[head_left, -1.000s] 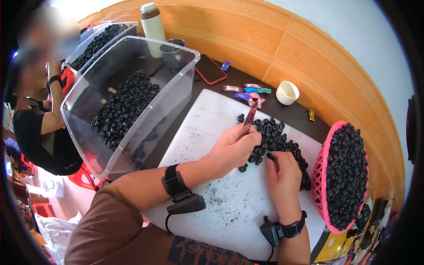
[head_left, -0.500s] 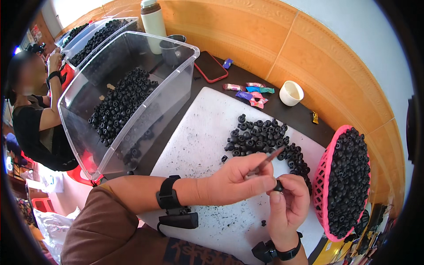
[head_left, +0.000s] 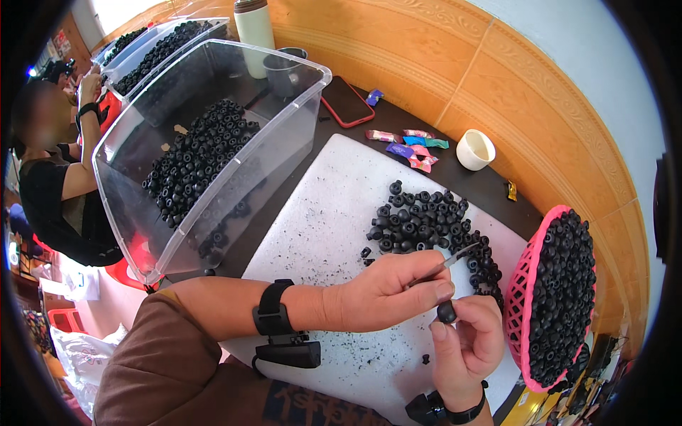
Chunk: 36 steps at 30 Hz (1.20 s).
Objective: Trimming flash or excess material from small black rubber components using a hand-held knife.
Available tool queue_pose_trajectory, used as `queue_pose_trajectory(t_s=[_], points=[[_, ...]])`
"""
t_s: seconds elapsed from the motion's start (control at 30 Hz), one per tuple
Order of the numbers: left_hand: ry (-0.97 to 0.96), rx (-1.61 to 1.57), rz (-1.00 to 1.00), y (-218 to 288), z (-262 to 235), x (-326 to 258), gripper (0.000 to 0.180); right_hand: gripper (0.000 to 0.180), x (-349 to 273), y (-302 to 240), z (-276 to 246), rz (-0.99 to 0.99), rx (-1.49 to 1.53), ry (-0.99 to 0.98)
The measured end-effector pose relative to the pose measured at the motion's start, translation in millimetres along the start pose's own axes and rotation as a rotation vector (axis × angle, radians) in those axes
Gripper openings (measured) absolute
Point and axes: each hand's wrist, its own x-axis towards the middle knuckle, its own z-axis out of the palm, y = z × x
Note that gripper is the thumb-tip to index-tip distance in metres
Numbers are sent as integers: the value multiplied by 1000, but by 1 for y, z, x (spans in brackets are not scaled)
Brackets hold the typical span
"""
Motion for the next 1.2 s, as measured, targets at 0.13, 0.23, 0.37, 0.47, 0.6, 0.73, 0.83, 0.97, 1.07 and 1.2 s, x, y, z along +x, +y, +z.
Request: queue_pose_trajectory(t_s=[0.13, 0.23, 0.37, 0.47, 0.6, 0.73, 0.83, 0.97, 1.07, 1.2], points=[[-13, 67, 42, 6, 2, 0, 12, 28, 4, -3, -3, -38, -98, 3], [4, 142, 86, 6, 3, 0, 12, 25, 6, 1, 1, -132, -124, 64], [-20, 198, 130, 11, 3, -2, 11, 24, 4, -3, 6, -7, 193, 113], [-71, 240, 139, 8, 1, -4, 7, 25, 2, -2, 2, 29, 231, 103], [-29, 355, 291, 0, 1, -1, 5, 25, -4, -1, 3, 89, 402, 94], [-1, 557, 422, -1, 2, 1, 13, 29, 0, -10, 9, 204, 400, 140], [12, 639, 476, 1, 3, 1, 15, 29, 1, -13, 9, 256, 423, 162], [24, 698, 501, 3, 2, 1, 17, 31, 2, -15, 10, 255, 478, 180], [38, 703, 530, 2, 3, 1, 17, 32, 3, -17, 10, 281, 491, 191], [41, 735, 544, 5, 4, 0, 18, 32, 1, -15, 7, 290, 501, 172]])
